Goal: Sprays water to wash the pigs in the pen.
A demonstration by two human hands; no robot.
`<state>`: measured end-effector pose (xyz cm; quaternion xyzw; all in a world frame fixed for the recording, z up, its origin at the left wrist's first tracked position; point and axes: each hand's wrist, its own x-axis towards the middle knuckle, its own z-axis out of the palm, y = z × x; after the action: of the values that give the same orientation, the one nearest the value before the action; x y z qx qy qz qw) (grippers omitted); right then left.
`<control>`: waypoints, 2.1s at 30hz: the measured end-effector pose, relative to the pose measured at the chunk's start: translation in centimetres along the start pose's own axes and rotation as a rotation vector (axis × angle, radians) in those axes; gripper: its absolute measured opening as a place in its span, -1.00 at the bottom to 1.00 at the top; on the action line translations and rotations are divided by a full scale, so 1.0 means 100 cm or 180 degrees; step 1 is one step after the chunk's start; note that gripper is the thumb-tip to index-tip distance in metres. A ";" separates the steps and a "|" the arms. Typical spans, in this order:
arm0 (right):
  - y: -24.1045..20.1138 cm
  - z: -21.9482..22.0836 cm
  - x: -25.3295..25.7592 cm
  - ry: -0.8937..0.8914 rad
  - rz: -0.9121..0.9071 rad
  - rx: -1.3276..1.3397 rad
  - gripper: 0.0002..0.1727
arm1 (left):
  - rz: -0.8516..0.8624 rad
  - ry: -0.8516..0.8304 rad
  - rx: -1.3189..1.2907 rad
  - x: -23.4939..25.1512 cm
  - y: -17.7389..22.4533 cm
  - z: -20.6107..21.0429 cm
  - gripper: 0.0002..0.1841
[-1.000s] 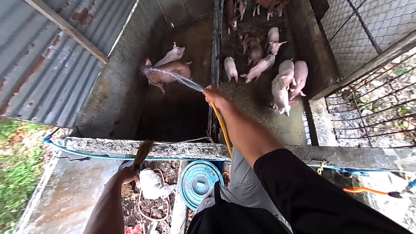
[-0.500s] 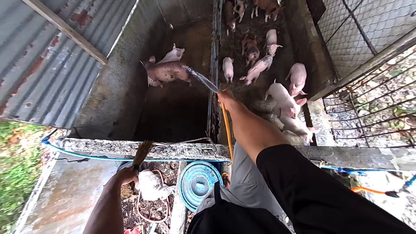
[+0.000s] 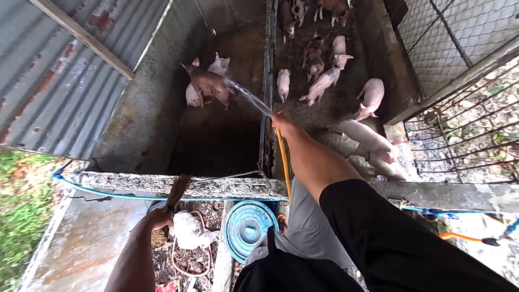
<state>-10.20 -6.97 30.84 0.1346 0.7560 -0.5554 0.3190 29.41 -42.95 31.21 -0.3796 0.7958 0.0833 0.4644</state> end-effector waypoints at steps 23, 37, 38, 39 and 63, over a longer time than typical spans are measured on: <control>-0.005 0.017 -0.003 -0.0515 -0.0115 -0.0312 -0.65 | -0.0018 -0.0016 -0.0056 -0.008 0.004 -0.003 -0.03; -0.003 0.019 -0.001 -0.0492 -0.0076 -0.0368 -0.68 | -0.0009 0.0031 -0.0110 -0.009 0.005 -0.001 -0.08; -0.003 0.019 -0.001 -0.0490 -0.0067 -0.0370 -0.68 | -0.0014 0.0028 -0.0105 -0.010 0.006 -0.002 -0.09; -0.002 0.019 -0.001 -0.0479 -0.0070 -0.0380 -0.68 | -0.0019 0.0018 -0.0089 -0.011 0.006 -0.002 -0.09; -0.015 0.022 -0.011 -0.0676 -0.0249 -0.0312 -0.64 | -0.0021 -0.0038 0.0046 -0.004 0.003 -0.004 -0.03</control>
<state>-9.43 -9.38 32.23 0.0297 0.7490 -0.5409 0.3815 29.02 -42.74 31.69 -0.3784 0.7923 0.0783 0.4722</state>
